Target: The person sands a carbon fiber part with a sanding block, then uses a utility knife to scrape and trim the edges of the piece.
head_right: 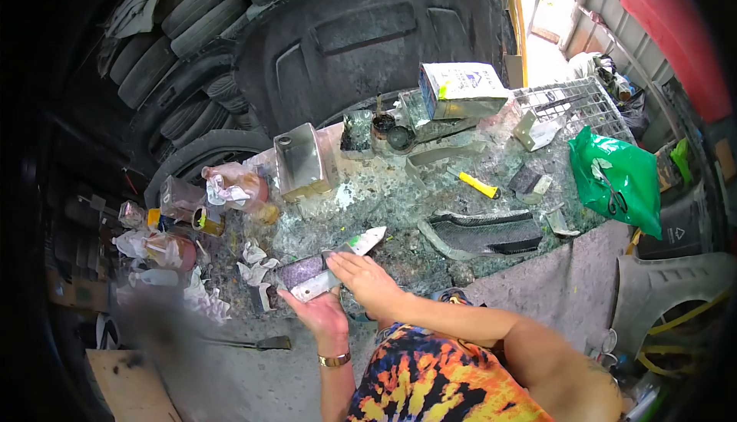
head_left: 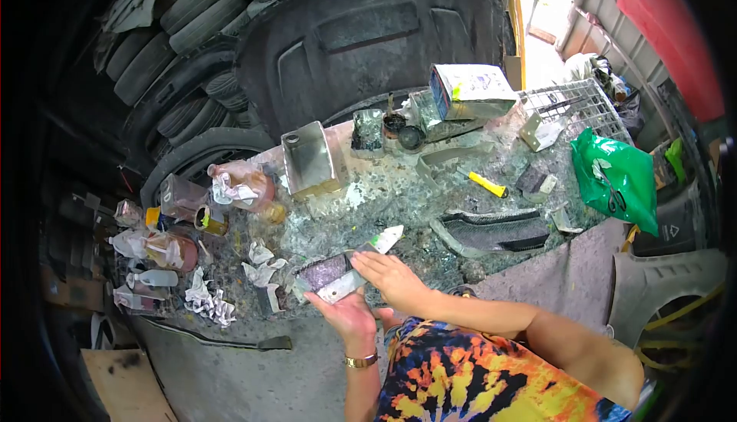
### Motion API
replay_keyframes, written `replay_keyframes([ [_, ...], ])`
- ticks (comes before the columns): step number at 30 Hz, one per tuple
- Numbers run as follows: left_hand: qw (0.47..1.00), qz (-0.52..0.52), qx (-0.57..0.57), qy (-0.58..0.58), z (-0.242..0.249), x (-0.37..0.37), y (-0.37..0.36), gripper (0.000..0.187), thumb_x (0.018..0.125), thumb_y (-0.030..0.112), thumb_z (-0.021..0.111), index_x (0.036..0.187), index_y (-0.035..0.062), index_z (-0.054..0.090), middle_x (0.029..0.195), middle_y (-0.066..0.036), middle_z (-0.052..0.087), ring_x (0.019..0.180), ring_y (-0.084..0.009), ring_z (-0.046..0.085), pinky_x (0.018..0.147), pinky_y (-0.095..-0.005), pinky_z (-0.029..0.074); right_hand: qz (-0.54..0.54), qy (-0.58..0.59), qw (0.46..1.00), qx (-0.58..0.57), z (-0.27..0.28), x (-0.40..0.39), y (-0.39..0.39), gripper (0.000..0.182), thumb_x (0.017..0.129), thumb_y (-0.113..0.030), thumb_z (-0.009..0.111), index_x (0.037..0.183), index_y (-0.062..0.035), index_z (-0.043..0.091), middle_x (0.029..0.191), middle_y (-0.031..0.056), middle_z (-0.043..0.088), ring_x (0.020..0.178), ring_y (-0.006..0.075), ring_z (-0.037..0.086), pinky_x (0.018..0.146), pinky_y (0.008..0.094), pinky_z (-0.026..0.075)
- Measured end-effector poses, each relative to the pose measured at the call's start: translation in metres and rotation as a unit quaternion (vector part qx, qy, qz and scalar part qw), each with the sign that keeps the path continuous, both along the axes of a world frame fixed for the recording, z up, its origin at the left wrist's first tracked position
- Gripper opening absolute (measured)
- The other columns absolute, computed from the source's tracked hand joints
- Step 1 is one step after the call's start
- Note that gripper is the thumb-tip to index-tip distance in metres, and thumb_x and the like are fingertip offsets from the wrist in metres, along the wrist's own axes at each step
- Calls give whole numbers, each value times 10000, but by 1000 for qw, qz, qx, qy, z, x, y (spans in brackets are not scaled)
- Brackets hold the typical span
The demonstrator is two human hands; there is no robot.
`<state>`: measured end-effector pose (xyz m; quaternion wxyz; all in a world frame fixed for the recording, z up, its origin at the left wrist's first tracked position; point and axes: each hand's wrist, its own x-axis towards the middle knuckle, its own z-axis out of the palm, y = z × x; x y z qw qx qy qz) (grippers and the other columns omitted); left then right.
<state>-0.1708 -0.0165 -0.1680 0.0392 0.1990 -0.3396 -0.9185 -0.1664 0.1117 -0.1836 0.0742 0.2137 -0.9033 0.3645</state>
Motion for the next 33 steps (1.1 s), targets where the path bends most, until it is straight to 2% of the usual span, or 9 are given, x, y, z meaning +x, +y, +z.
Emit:
replay_keyframes([
  [3, 1000, -1, -3, 5, -9, -1, -9, 746, 986, 666, 303, 1431, 74, 391, 1412, -155, 502, 1303, -306, 487, 1083, -497, 397, 37, 5, 999, -16, 9, 16, -5, 663, 748, -60, 638, 1385, 20, 472, 1423, 181, 515, 1337, 313, 472, 1102, 401, 384],
  [14, 999, 24, 23, -13, -3, 3, 2, 772, 986, 674, 288, 1355, 21, 469, 1300, -133, 587, 1202, -287, 558, 1077, -437, 408, -14, 25, 999, -28, -11, -3, -14, 594, 772, -42, 638, 1354, 3, 529, 1394, 167, 545, 1283, 308, 527, 1041, 425, 428],
  [18, 991, -91, 96, -28, -56, 13, -33, 740, 988, 666, 314, 1341, 37, 478, 1365, -132, 525, 1247, -267, 514, 1064, -424, 411, 54, 50, 994, -84, 22, 9, -26, 532, 821, -57, 585, 1346, 14, 531, 1382, 177, 554, 1281, 306, 534, 1046, 405, 427],
  [20, 999, 17, 29, -2, -5, 5, 3, 714, 992, 657, 318, 1357, 59, 458, 1342, -131, 532, 1229, -268, 519, 1056, -417, 415, 6, 15, 999, -41, 6, 5, -7, 510, 834, -64, 578, 1336, 19, 538, 1377, 180, 557, 1283, 297, 533, 1040, 402, 433],
  [24, 996, -40, -55, -61, -25, 12, -16, 746, 997, 646, 311, 1441, 50, 371, 1417, -152, 485, 1295, -282, 479, 1110, -417, 374, 59, 59, 990, -112, 23, 11, -39, 524, 826, -94, 598, 1336, 12, 542, 1383, 176, 550, 1296, 302, 518, 1047, 390, 431],
  [25, 958, -19, -286, -12, -74, 16, -27, 729, 999, 644, 308, 1413, 53, 409, 1388, -145, 509, 1257, -279, 511, 1098, -403, 387, 80, 75, 990, -84, 44, 12, -38, 513, 838, -103, 590, 1337, 8, 545, 1383, 171, 552, 1296, 298, 520, 1047, 391, 428],
  [26, 957, -21, -289, -11, -67, 14, -26, 729, 999, 644, 308, 1413, 53, 409, 1388, -145, 509, 1257, -279, 511, 1098, -403, 387, 77, 76, 990, -87, 38, 10, -34, 513, 838, -103, 590, 1337, 8, 545, 1383, 171, 552, 1296, 298, 520, 1047, 391, 428],
  [28, 999, -13, 42, 15, -31, 6, -10, 700, 1003, 635, 313, 1386, 64, 446, 1362, -129, 527, 1228, -264, 526, 1094, -384, 386, 32, 30, 998, -46, 13, 7, -13, 493, 856, -114, 574, 1335, -1, 551, 1383, 159, 556, 1302, 283, 518, 1036, 395, 430],
  [33, 999, 14, -23, -29, -42, 7, -18, 657, 1007, 628, 314, 1310, 85, 529, 1310, -112, 566, 1192, -236, 543, 1079, -396, 392, 74, 94, 991, -67, 42, 14, -38, 515, 854, -105, 578, 1358, -13, 530, 1408, 157, 539, 1315, 284, 508, 1049, 392, 423],
])
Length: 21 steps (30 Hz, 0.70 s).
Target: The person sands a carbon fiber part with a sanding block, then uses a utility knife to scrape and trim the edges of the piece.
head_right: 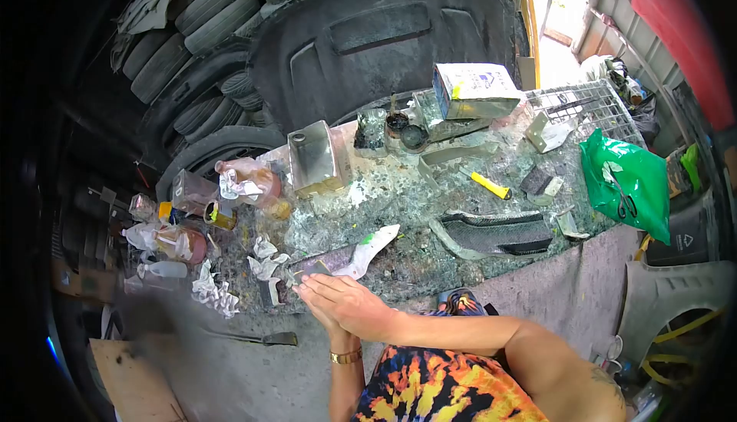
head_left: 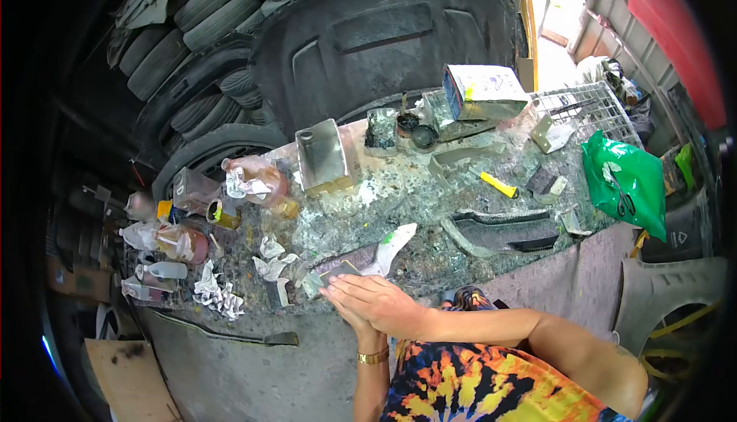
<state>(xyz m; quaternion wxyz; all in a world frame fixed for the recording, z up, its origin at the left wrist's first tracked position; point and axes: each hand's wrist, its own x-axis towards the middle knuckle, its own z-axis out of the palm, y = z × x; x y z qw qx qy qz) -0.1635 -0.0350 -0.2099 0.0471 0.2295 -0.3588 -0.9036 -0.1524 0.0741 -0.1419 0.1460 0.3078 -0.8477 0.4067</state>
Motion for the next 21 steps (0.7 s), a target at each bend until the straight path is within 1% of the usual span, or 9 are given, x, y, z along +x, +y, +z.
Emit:
replay_keyframes([
  [3, 997, -37, 71, 13, 34, -2, 14, 631, 1015, 612, 321, 1289, 85, 531, 1242, -83, 578, 1114, -211, 554, 1038, -390, 413, -27, -62, 998, 3, -26, -6, 24, 484, 868, -89, 549, 1346, -16, 543, 1404, 154, 544, 1312, 283, 512, 1048, 394, 424],
  [5, 997, 20, 68, 23, 34, -3, 15, 632, 1020, 602, 317, 1297, 70, 515, 1233, -85, 581, 1110, -215, 555, 1037, -384, 413, -54, -50, 997, 24, -40, -7, 23, 480, 862, -63, 541, 1339, -15, 549, 1398, 160, 548, 1314, 292, 511, 1052, 402, 421],
  [7, 998, -67, 5, 6, 22, 3, 0, 650, 1025, 589, 309, 1345, 48, 475, 1309, -123, 561, 1194, -247, 537, 1070, -398, 404, 4, -45, 998, -40, -14, -5, 5, 493, 879, -100, 522, 1359, 7, 522, 1395, 175, 544, 1308, 298, 512, 1057, 402, 414],
  [9, 998, -49, -23, -21, 28, -1, 7, 681, 1016, 614, 292, 1352, 48, 468, 1332, -140, 555, 1234, -262, 528, 1076, -403, 409, -10, -26, 999, -31, -18, -3, 6, 528, 836, -105, 584, 1353, -7, 539, 1411, 163, 540, 1324, 280, 506, 1060, 403, 421],
  [11, 999, -8, 38, 37, 30, -2, 18, 683, 1008, 635, 289, 1325, 65, 489, 1308, -128, 562, 1212, -253, 542, 1051, -391, 427, -48, -33, 998, 12, -46, -5, 27, 506, 855, -107, 557, 1349, 2, 539, 1404, 161, 546, 1319, 276, 511, 1061, 394, 422],
  [13, 998, -6, 58, 25, 33, 2, 15, 710, 994, 660, 296, 1320, 60, 491, 1316, -126, 557, 1213, -258, 544, 1062, -388, 420, -31, -32, 999, -3, -42, -6, 16, 522, 846, -99, 563, 1357, 2, 531, 1412, 163, 538, 1321, 277, 508, 1063, 392, 420],
  [15, 985, -95, 141, -7, 23, 4, 0, 748, 990, 661, 304, 1380, 37, 435, 1365, -147, 524, 1243, -274, 523, 1091, -415, 404, -12, -28, 999, -37, -36, -6, 9, 553, 828, -82, 575, 1372, 3, 515, 1427, 167, 523, 1326, 279, 503, 1068, 389, 416],
  [16, 997, -65, -18, -33, 23, 3, 2, 781, 974, 686, 317, 1389, 33, 425, 1378, -144, 518, 1251, -278, 518, 1087, -420, 408, -16, -28, 999, -37, -35, -5, 14, 553, 828, -82, 575, 1372, 3, 515, 1427, 167, 523, 1326, 279, 503, 1068, 389, 416],
  [21, 999, 32, 28, 10, 52, -2, 24, 752, 974, 692, 309, 1318, 51, 498, 1335, -126, 553, 1220, -263, 540, 1054, -391, 431, -53, -79, 995, 33, -47, -5, 36, 531, 836, -75, 569, 1362, -15, 528, 1399, 166, 547, 1314, 299, 508, 1062, 403, 411],
])
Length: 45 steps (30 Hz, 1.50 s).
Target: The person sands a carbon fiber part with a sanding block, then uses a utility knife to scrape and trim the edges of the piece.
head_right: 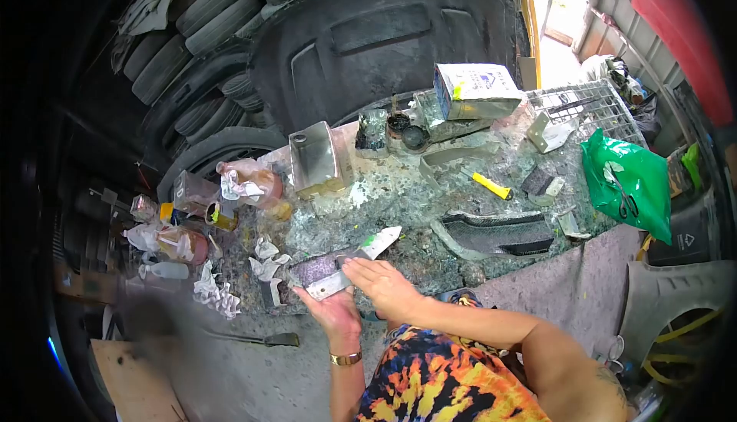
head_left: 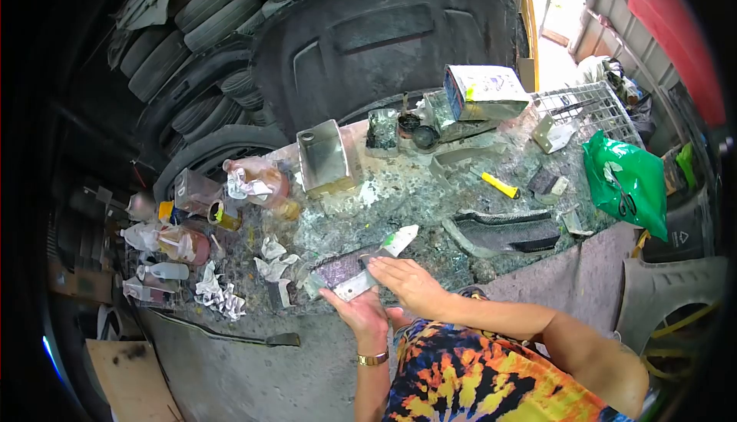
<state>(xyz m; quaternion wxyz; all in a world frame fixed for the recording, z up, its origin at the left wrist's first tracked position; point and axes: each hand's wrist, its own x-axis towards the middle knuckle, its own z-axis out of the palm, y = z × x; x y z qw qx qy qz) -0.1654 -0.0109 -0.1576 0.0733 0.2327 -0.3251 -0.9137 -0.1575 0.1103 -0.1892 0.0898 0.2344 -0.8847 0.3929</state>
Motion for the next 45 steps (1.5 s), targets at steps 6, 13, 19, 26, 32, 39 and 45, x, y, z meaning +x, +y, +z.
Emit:
replay_keyframes([
  [6, 998, -59, 27, 17, -40, -2, -20, 759, 1000, 645, 284, 1410, 22, 425, 1389, -163, 524, 1290, -295, 504, 1113, -439, 386, 45, 28, 998, -22, 2, -3, -2, 537, 824, -87, 571, 1354, -12, 524, 1408, 172, 537, 1320, 300, 502, 1069, 423, 408],
  [13, 998, -34, -21, 54, -11, -2, -13, 810, 992, 641, 325, 1534, 53, 198, 1558, -169, 294, 1424, -367, 318, 1143, -560, 317, -71, 40, 996, 27, 6, -27, 45, 588, 801, 59, 527, 1385, 21, 479, 1420, 205, 509, 1327, 341, 486, 1093, 424, 400],
  [19, 996, -63, -13, 59, -21, -2, -14, 808, 990, 649, 320, 1533, 61, 203, 1559, -160, 297, 1422, -352, 328, 1146, -555, 313, 14, 33, 999, 31, -17, -14, 12, 589, 818, 30, 518, 1404, 12, 466, 1475, 195, 454, 1356, 334, 456, 1117, 431, 381],
  [26, 997, -63, -1, 34, -12, -3, -9, 813, 983, 660, 328, 1535, 76, 205, 1556, -157, 306, 1414, -349, 341, 1152, -546, 301, 16, 4, 999, 49, -7, -4, 12, 622, 808, 4, 519, 1425, 2, 448, 1484, 181, 449, 1373, 321, 433, 1125, 426, 361],
  [32, 996, -68, -13, 55, -19, -8, -9, 830, 982, 660, 328, 1534, 55, 191, 1563, -168, 284, 1433, -348, 305, 1172, -554, 257, -17, 24, 994, 105, -13, -15, 13, 592, 843, -110, 518, 1413, 30, 446, 1468, 180, 469, 1377, 316, 431, 1119, 420, 355],
  [39, 996, -67, -17, 49, -12, -4, -6, 825, 988, 649, 332, 1522, 34, 204, 1541, -175, 313, 1414, -355, 332, 1157, -558, 294, 9, 23, 998, 65, -10, -2, 16, 600, 816, -83, 551, 1403, 10, 467, 1462, 170, 480, 1367, 304, 442, 1137, 415, 349],
  [45, 997, -53, -33, 56, -17, -6, -12, 834, 986, 652, 331, 1528, 34, 188, 1545, -187, 295, 1416, -369, 324, 1153, -571, 295, -55, 43, 994, 83, -15, -56, 33, 579, 811, 1, 517, 1390, -5, 496, 1459, 140, 493, 1364, 296, 443, 1124, 415, 361],
])
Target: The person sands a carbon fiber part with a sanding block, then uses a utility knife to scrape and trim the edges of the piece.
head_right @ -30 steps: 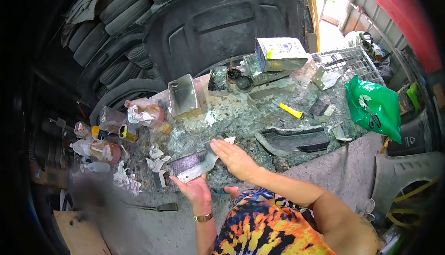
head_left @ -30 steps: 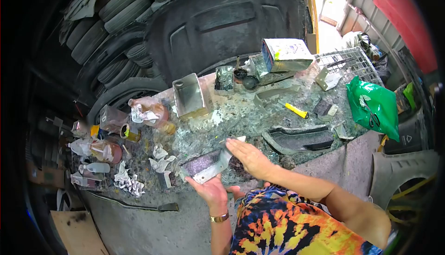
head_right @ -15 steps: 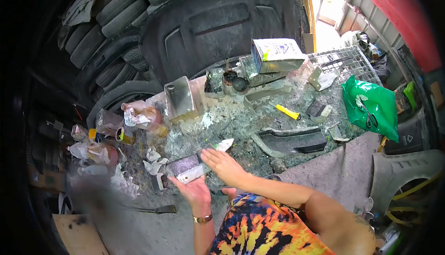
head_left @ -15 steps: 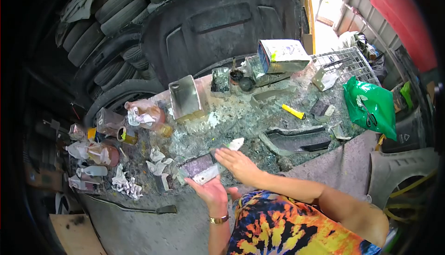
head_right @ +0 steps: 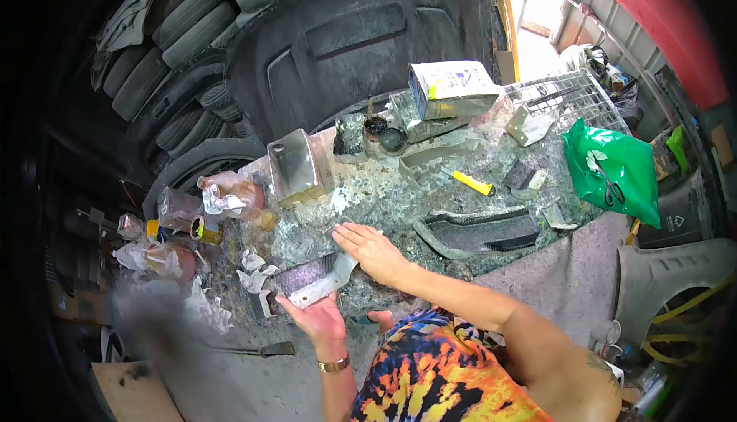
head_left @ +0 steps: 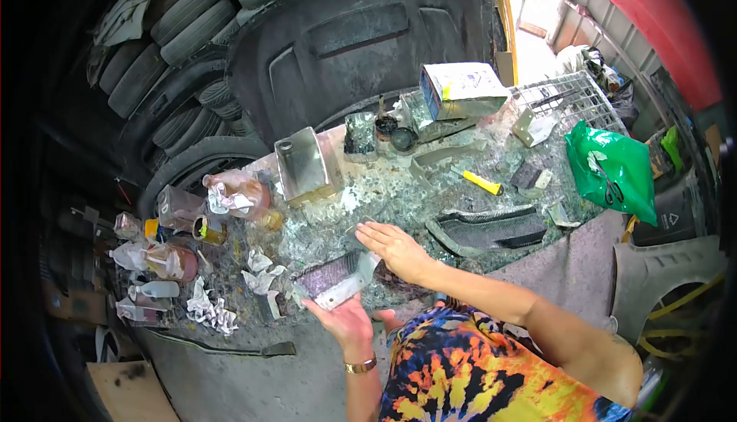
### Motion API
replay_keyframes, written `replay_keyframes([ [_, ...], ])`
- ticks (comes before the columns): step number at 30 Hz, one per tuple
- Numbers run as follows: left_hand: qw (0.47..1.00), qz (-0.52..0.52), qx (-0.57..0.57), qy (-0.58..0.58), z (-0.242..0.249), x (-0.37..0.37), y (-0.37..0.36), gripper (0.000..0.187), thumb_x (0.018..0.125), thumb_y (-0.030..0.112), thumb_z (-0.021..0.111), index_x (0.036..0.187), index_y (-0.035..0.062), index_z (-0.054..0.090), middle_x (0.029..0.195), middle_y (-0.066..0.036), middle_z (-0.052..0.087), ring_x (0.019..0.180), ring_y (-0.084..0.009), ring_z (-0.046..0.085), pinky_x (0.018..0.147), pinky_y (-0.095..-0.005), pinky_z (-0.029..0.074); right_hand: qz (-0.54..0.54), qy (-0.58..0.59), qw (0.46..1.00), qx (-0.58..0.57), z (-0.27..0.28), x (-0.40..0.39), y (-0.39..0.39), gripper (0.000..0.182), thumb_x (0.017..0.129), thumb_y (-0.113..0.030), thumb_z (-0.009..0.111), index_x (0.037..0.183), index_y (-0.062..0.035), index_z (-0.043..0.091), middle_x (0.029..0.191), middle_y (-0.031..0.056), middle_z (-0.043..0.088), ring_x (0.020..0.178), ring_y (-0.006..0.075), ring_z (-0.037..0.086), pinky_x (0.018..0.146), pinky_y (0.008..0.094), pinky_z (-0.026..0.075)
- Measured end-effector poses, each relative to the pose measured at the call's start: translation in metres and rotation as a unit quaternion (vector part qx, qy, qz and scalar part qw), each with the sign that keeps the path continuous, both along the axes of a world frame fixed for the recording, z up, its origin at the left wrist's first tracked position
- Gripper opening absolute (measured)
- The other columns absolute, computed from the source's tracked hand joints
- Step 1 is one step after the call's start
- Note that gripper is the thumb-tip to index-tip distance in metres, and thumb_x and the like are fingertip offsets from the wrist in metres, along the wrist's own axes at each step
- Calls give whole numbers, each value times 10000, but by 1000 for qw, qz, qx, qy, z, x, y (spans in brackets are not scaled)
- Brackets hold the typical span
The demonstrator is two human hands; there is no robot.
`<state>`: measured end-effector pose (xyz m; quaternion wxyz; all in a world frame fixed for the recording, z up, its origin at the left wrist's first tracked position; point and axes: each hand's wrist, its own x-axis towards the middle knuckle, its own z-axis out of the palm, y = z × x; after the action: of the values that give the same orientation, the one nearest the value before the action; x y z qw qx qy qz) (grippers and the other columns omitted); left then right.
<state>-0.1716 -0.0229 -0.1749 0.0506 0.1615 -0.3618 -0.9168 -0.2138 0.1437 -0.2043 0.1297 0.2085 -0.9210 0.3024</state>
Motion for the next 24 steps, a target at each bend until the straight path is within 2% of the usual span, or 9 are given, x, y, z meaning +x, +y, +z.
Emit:
replay_keyframes([
  [7, 1000, 7, -8, -8, 7, 0, 6, 818, 985, 658, 328, 1514, 41, 235, 1532, -181, 330, 1399, -350, 358, 1129, -540, 340, 26, -5, 1000, 14, -2, 25, -13, 534, 862, -52, 496, 1394, -13, 483, 1468, 123, 480, 1360, 293, 435, 1108, 425, 373],
  [9, 1000, 6, -3, -11, 4, -1, 5, 808, 986, 657, 324, 1505, 41, 259, 1519, -179, 353, 1391, -344, 371, 1124, -534, 346, 64, -31, 997, 0, 9, 45, -14, 670, 740, -80, 659, 1383, -4, 488, 1456, 127, 489, 1348, 294, 445, 1102, 416, 379],
  [10, 1000, 3, 3, -17, 1, 1, 5, 798, 988, 655, 320, 1495, 40, 284, 1507, -177, 375, 1383, -339, 384, 1119, -528, 351, 58, 9, 998, 21, -6, 42, -14, 915, 529, -103, 805, 1382, -5, 488, 1446, 130, 497, 1340, 293, 453, 1096, 421, 381],
  [11, 1000, 2, 2, -22, 1, 4, 4, 798, 988, 655, 320, 1495, 40, 284, 1507, -177, 375, 1383, -339, 384, 1119, -528, 351, 57, 4, 998, 19, -20, 40, -18, 915, 529, -103, 805, 1382, -5, 488, 1446, 130, 497, 1340, 293, 453, 1096, 421, 381],
  [13, 1000, 17, -1, -19, 2, 0, 7, 781, 993, 650, 313, 1484, 43, 315, 1485, -174, 410, 1362, -335, 414, 1111, -517, 362, -17, 116, 992, 54, -7, 21, -23, 1131, 346, -97, 867, 1401, -5, 470, 1453, 133, 490, 1335, 288, 459, 1094, 417, 380],
  [14, 1000, 17, -3, -16, 3, -1, 5, 781, 993, 650, 313, 1484, 43, 315, 1485, -174, 410, 1362, -335, 414, 1111, -517, 362, 33, 13, 998, 46, 5, 39, -21, 938, 522, -96, 820, 1391, 7, 482, 1442, 146, 503, 1327, 289, 469, 1083, 409, 386],
  [15, 1000, 0, 9, -18, 3, 1, 2, 783, 993, 652, 305, 1485, 43, 308, 1484, -174, 411, 1355, -335, 423, 1109, -514, 366, 32, 16, 998, 45, 8, 41, -22, 938, 522, -96, 820, 1391, 7, 482, 1442, 146, 503, 1327, 289, 469, 1083, 409, 386],
  [17, 999, -18, 23, -24, 2, 1, 4, 785, 993, 654, 298, 1487, 43, 302, 1483, -174, 411, 1348, -336, 433, 1107, -512, 370, 52, -11, 998, -26, 7, 48, -23, 643, 765, -107, 619, 1390, -9, 500, 1424, 144, 526, 1310, 292, 492, 1046, 423, 398],
  [24, 999, -14, 10, -33, 3, 1, 6, 781, 998, 653, 267, 1487, 44, 292, 1479, -166, 419, 1346, -332, 438, 1102, -506, 378, 47, -21, 999, -3, 14, 43, -20, 662, 730, -90, 663, 1363, 20, 507, 1421, 166, 520, 1288, 305, 495, 1069, 414, 384],
])
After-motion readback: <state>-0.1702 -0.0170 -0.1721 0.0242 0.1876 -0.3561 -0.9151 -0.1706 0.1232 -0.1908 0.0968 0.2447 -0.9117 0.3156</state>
